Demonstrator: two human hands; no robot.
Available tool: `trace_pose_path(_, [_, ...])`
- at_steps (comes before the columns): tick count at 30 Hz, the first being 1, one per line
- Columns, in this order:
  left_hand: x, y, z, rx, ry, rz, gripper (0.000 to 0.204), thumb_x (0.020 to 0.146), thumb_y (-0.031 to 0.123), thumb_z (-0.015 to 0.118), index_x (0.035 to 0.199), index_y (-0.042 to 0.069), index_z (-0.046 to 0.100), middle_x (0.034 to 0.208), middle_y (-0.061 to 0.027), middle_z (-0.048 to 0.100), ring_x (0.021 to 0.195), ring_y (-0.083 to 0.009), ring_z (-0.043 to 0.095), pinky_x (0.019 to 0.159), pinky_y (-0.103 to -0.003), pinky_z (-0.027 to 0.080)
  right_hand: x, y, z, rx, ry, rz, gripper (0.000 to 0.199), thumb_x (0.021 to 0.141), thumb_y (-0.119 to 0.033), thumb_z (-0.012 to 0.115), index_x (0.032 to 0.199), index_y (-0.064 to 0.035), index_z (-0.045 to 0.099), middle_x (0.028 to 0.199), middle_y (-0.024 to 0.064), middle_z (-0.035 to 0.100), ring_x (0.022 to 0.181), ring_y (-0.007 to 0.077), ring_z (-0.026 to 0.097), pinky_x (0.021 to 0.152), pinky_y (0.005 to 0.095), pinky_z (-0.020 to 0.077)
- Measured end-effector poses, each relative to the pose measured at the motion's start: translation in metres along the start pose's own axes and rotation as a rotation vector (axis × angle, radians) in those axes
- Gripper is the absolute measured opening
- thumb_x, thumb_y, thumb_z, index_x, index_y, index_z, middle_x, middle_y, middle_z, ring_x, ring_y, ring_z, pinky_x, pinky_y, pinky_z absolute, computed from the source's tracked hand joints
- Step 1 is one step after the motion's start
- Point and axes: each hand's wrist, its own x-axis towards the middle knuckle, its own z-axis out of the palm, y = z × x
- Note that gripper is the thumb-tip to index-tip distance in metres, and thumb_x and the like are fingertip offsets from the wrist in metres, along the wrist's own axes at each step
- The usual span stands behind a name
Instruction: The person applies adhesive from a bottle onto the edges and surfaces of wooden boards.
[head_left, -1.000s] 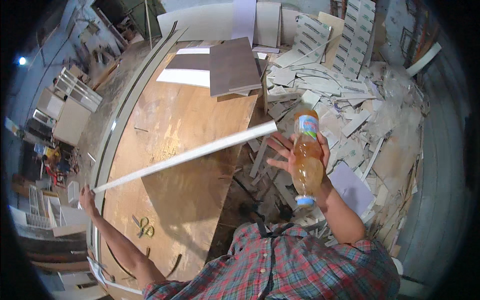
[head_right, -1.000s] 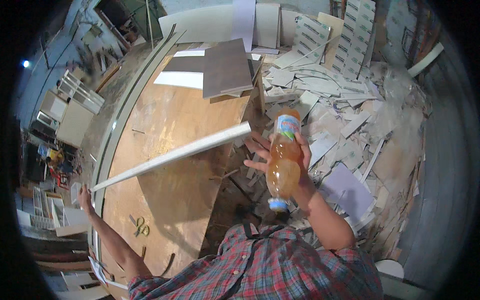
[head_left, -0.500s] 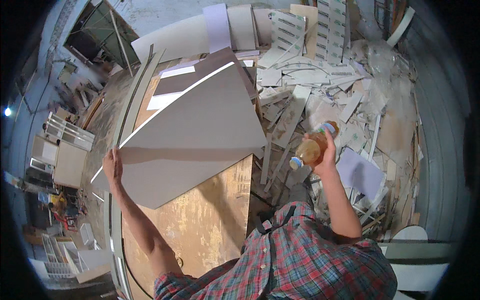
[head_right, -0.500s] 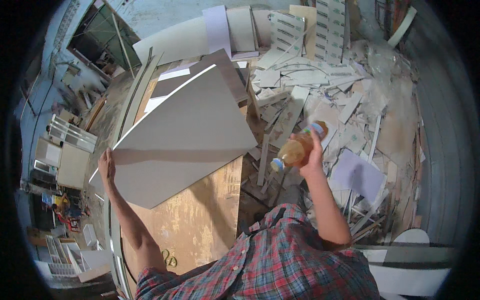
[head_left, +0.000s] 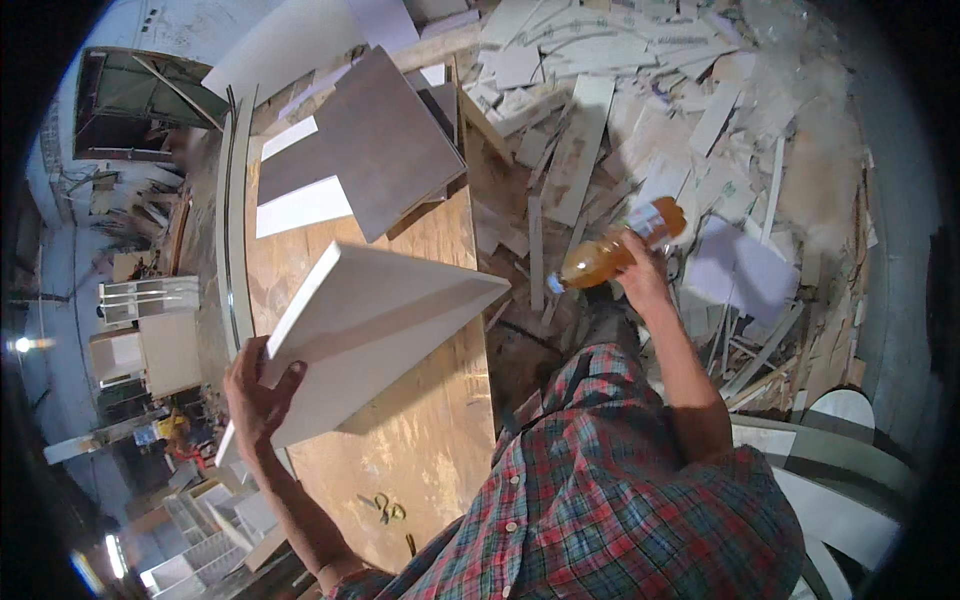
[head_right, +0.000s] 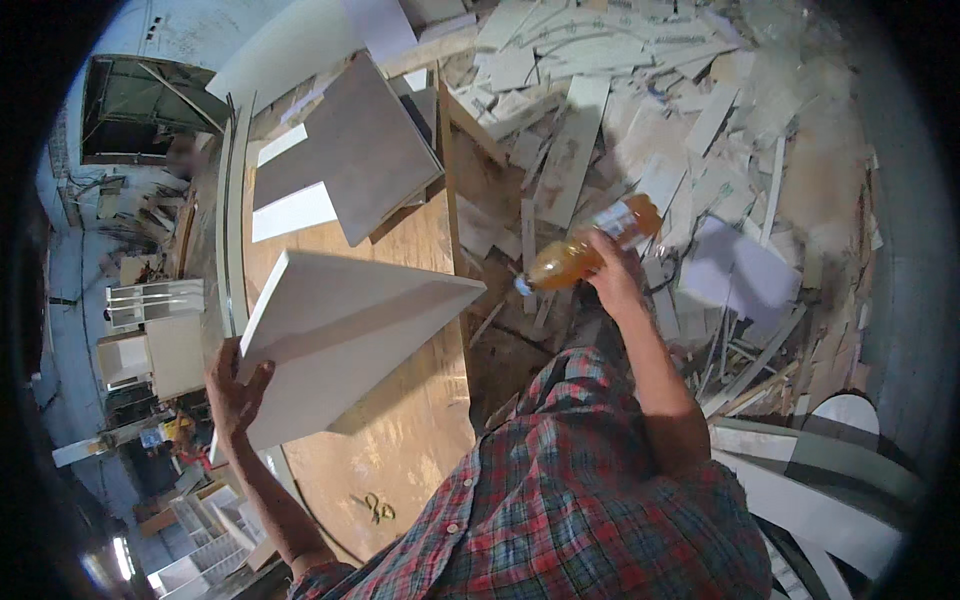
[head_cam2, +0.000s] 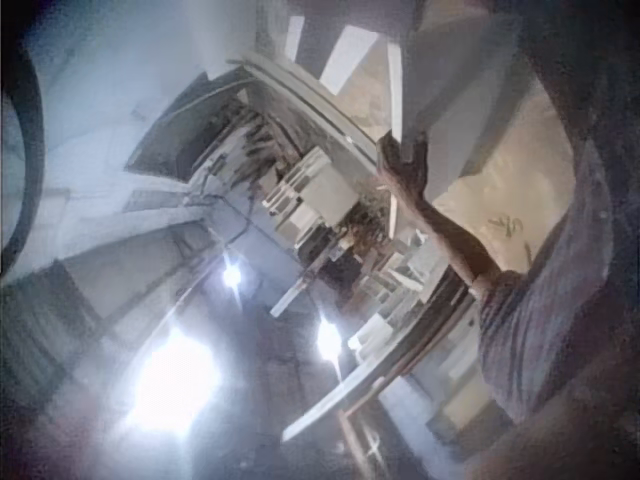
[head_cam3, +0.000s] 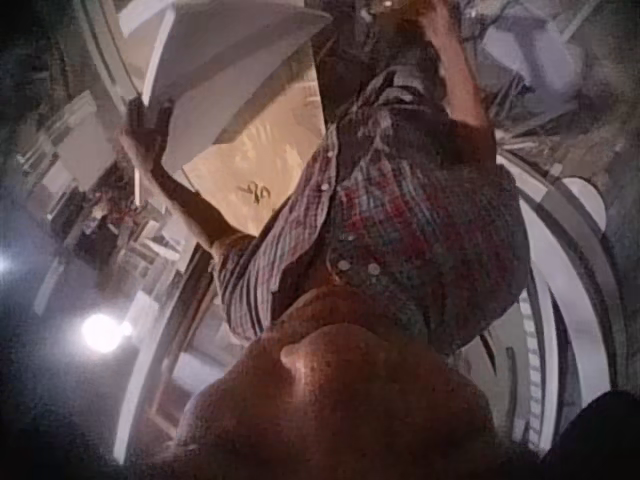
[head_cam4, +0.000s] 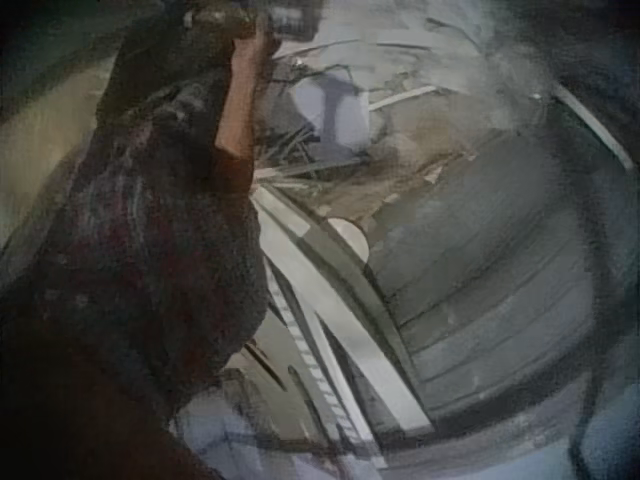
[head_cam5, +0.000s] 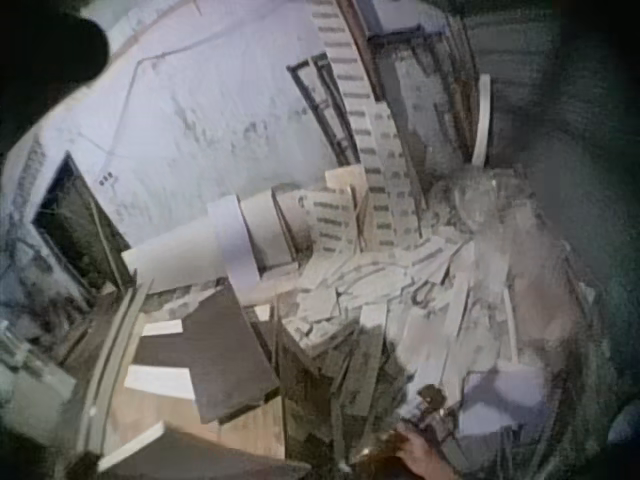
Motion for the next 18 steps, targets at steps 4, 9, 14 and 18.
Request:
trace_pose_path(4, [0.015, 0.049, 0.027, 0.102, 0.025, 0.042, 0.041, 0.068, 0.02, 0.086, 0.098, 0.003, 0.063, 0.075, -0.0119, 0.066, 0.066, -0.0244, 0.062, 0.064, -0.035, 0.05, 0.045, 0.03, 0.035, -0.078, 0.038, 0.073, 0.042, 0.079, -0.024, 0.081, 0.113, -0.0061, 0.062, 0.108, 0.0062, 0.065, 0.097, 0.0181, 0.064, 0.082, 0.0404, 0.0533])
trace_pose_path(9, [0.019, 0.041, 0.027, 0.195, 0.07, 0.08, 0.051, 0.064, 0.037, 0.09, 0.083, 0.002, 0.057, 0.066, -0.0109, 0.059, 0.059, -0.0242, 0.058, 0.058, -0.036, 0.047, 0.069, 0.044, 0.064, -0.208, 0.018, -0.043, 0.044, 0.076, -0.022, 0.081, 0.113, -0.0065, 0.062, 0.103, 0.004, 0.066, 0.093, 0.0168, 0.065, 0.081, 0.0352, 0.0535])
trace_pose_path(14, [0.023, 0.031, 0.032, 0.187, 0.125, 0.125, 0.063, 0.069, 0.056, 0.083, 0.083, 0.001, 0.056, 0.067, -0.0097, 0.057, 0.06, -0.0233, 0.058, 0.058, -0.036, 0.046, 0.066, 0.047, 0.062, -0.232, 0.149, 0.161, 0.041, 0.078, -0.025, 0.079, 0.111, -0.0098, 0.062, 0.103, 0.0022, 0.066, 0.089, 0.0138, 0.066, 0.069, 0.0326, 0.057])
trace_pose_path(18, [0.023, 0.01, 0.034, 0.185, 0.179, 0.161, 0.071, 0.069, 0.064, 0.08, 0.091, 0.0, 0.059, 0.072, -0.0103, 0.061, 0.062, -0.0254, 0.06, 0.061, -0.036, 0.048, 0.063, 0.064, 0.053, -0.193, 0.224, 0.159, 0.042, 0.078, -0.028, 0.079, 0.111, -0.0104, 0.062, 0.105, 0.0019, 0.066, 0.091, 0.0134, 0.066, 0.067, 0.0321, 0.058])
